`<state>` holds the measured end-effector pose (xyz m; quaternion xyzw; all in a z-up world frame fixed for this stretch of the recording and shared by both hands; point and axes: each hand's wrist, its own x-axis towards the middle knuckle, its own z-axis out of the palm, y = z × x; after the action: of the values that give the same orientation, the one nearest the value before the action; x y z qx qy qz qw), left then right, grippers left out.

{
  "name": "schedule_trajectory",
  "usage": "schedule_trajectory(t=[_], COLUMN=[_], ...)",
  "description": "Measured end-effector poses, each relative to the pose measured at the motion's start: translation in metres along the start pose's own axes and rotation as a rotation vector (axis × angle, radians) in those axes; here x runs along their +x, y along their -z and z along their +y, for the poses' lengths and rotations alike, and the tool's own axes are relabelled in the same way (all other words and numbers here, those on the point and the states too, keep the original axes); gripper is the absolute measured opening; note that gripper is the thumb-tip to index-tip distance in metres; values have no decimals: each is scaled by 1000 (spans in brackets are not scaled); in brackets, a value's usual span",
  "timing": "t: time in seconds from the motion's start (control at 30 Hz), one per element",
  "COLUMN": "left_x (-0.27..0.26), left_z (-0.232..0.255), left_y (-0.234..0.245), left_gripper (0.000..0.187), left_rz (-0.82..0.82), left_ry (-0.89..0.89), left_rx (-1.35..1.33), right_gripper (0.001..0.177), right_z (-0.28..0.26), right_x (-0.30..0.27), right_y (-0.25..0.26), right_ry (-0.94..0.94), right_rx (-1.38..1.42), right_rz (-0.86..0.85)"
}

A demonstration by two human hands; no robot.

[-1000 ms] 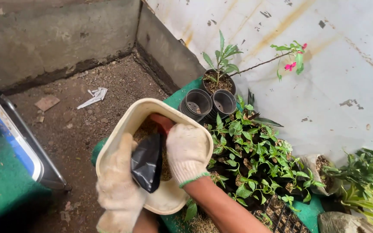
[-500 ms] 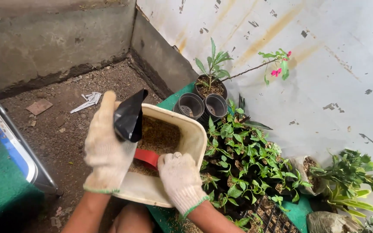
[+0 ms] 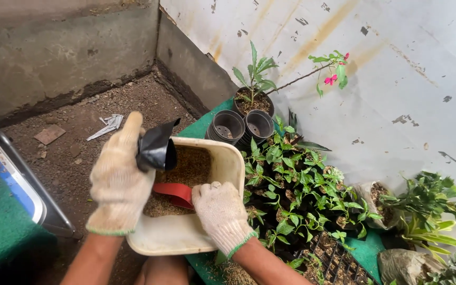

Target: Transplanting small seedlings from a seedling tray into individual nursery bags and filling them with a soil mixture using a hand scoop.

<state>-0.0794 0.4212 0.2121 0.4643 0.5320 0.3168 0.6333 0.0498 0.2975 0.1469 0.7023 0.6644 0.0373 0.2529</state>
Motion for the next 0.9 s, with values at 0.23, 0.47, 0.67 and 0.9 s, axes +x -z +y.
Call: schedule_trajectory(t=[0.23,0.47,0.67,0.9], left_x=[12,-7,20,33], left_z=[-64,-13,-41,-41], left_y=[11,2,-16,-34], left_gripper=[69,18,78,93], left_rz=[269,29,101,-14], left_ry=[-957,-690,-951,-849], left_rx=[648,653,609,760], right_gripper=[35,34,25,18], right_z=[-10,-17,-1,1], right_x=[-10,1,-22,-28], right_y=[29,68,4,-8], right_ry=[-421,-290,-308,-293], right_rx=[99,206,334,431], right_rz=[-354,-802,-433,-330])
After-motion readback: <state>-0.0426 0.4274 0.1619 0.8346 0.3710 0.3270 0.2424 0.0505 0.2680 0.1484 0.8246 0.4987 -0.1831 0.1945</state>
